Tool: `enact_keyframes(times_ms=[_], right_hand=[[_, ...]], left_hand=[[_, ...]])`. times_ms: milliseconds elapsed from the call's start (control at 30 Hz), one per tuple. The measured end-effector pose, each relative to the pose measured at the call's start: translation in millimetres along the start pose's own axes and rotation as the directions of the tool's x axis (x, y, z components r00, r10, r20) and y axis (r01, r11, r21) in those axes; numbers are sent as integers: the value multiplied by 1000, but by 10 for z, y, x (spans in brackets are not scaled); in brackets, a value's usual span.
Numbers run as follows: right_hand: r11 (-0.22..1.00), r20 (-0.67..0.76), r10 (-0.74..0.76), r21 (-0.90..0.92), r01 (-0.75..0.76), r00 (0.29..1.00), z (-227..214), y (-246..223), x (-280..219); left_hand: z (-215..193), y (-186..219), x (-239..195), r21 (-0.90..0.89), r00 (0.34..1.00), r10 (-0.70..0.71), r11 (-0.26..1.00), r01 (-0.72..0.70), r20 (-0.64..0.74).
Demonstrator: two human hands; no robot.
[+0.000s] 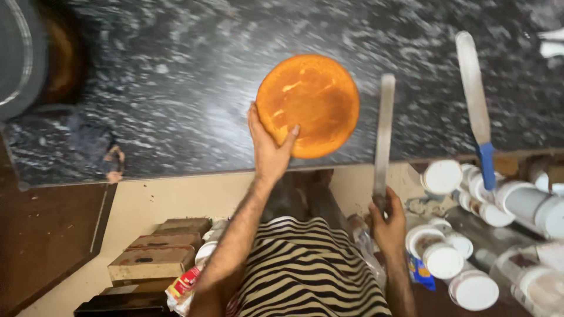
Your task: The person slices a round cake into layers using a long knife, then applies a layer of frosting by hand.
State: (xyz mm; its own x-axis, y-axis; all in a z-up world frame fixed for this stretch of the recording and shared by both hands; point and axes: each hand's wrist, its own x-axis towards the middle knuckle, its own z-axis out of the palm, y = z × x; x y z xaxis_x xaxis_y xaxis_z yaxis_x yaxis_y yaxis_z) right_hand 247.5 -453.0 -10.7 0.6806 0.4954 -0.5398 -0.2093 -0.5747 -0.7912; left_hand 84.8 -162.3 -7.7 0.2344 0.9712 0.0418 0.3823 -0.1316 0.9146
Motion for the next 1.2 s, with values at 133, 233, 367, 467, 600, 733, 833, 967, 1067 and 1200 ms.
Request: enact_keyframes(times_ms=[133, 233, 367, 467, 600, 733, 833, 967, 1067, 1200], right_hand=[[1000, 81, -10, -16, 11, 997, -122, -141, 175], [986, 157, -109, 144, 87, 982, -192, -152, 210], [945, 266, -121, 327, 29, 956, -209, -154, 205], [852, 370, -98, 511, -114, 924, -17, -153, 234], [854, 328, 84, 463, -238, 941, 308, -216, 360], [806, 386, 68, 522, -278, 920, 525, -421, 563], [844, 358, 65, 479, -243, 931, 707, -600, 615], [933, 307, 24, 336, -132, 951, 729, -580, 550], [938, 185, -346, 56, 341, 920, 581, -416, 154], [959, 402, 21, 251, -132, 915, 554, -437, -34]], left_hand=[[313, 528, -1, 502, 962, 197, 823, -267, 188], [742, 737, 289, 595, 865, 218, 649, -474, 452], [941, 760, 357, 640, 801, 157, 522, -564, 578], [952, 782, 325, 678, 814, 123, 491, -548, 568], [928, 787, 314, 686, 806, 116, 464, -561, 581], [765, 757, 358, 712, 831, 77, 475, -517, 552], [766, 749, 318, 770, 881, 24, 474, -427, 473], [803, 732, 322, 803, 893, 0, 438, -404, 449], [795, 727, 319, 792, 899, 9, 469, -390, 438], [776, 681, 280, 752, 896, 53, 523, -402, 442]])
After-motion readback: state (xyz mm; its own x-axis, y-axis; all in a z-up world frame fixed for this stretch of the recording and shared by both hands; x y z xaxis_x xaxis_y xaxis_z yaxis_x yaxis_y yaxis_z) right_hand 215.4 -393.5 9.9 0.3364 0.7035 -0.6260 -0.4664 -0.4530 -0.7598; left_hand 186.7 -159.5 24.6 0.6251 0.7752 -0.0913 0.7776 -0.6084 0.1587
